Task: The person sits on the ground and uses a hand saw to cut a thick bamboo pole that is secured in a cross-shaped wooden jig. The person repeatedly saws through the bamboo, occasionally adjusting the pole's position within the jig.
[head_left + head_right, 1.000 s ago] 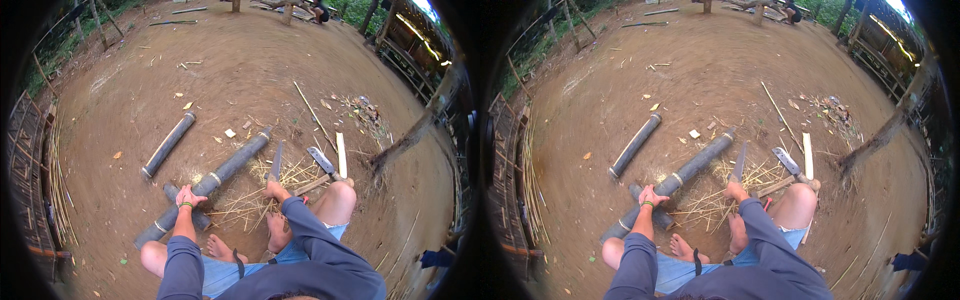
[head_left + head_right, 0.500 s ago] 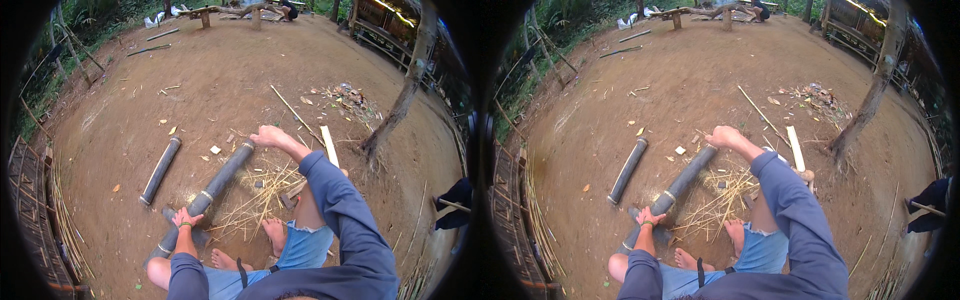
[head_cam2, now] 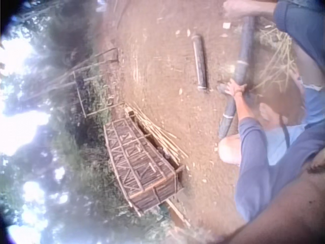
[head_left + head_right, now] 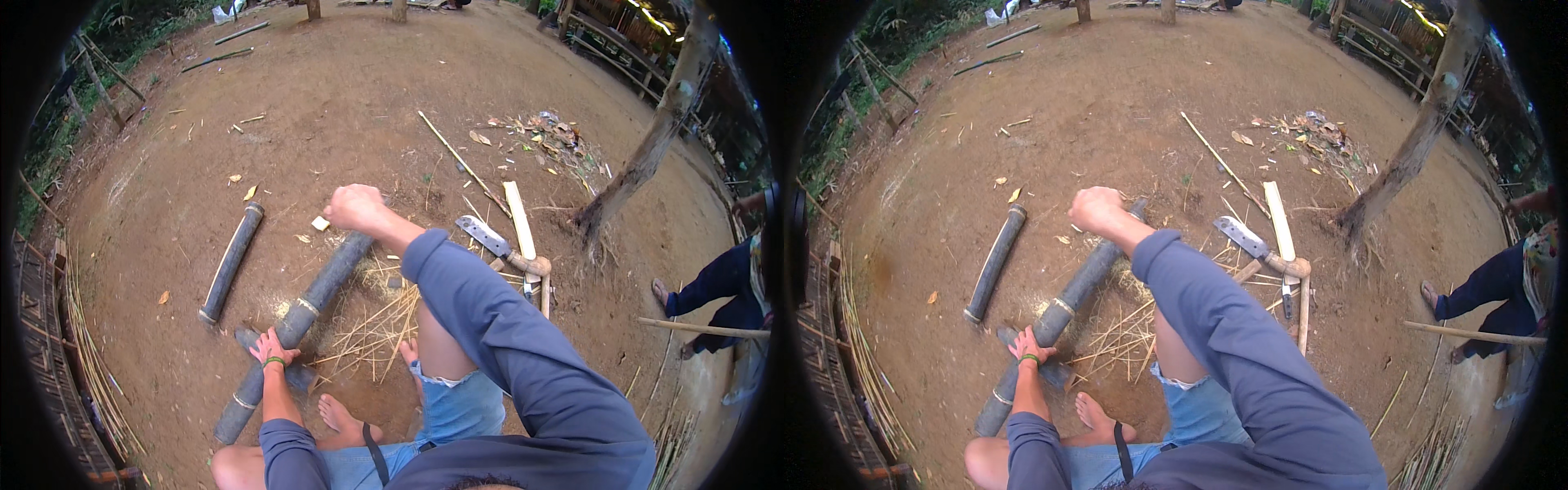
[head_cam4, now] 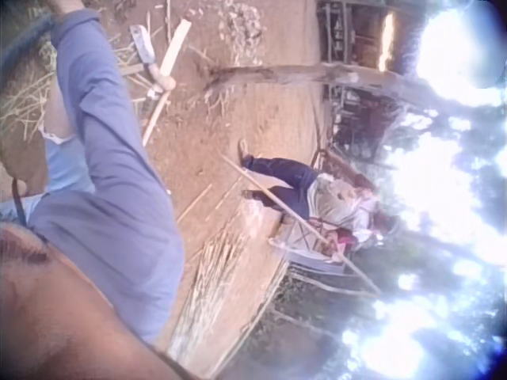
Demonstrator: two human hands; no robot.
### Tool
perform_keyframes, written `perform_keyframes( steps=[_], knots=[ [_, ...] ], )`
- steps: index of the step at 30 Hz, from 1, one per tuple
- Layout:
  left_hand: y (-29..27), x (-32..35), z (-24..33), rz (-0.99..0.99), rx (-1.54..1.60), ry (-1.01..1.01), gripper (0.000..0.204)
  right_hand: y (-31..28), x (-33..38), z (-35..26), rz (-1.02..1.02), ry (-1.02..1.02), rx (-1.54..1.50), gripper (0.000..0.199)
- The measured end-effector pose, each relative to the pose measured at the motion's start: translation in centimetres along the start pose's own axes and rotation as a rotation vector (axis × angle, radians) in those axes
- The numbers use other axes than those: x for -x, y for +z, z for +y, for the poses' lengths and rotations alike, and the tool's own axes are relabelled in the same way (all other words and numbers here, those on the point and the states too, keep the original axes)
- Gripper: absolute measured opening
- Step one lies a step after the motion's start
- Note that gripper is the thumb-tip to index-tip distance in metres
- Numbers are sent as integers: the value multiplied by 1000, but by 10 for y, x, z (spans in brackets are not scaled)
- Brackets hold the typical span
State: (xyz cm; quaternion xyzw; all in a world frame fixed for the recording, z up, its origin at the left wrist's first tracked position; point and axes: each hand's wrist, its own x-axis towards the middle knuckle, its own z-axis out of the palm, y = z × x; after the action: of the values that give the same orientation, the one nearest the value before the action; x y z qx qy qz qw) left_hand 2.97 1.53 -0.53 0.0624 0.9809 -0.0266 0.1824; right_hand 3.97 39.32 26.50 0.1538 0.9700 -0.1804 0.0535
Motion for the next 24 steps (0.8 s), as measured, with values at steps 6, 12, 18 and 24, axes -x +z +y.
perform_keyframes(
  steps=[6,12,18,24],
  knots=[
    [4,0,4,-34,56,8,112,27,-15,-29,100,-131,-77,44],
    [15,0,-6,84,129,76,106,32,-14,-51,128,-106,-415,52],
    [-1,2,4,20,123,44,102,92,19,-42,4,-100,-869,47],
    [-12,-8,-1,-39,155,25,104,182,97,-40,-77,10,-1189,32]
  ],
)
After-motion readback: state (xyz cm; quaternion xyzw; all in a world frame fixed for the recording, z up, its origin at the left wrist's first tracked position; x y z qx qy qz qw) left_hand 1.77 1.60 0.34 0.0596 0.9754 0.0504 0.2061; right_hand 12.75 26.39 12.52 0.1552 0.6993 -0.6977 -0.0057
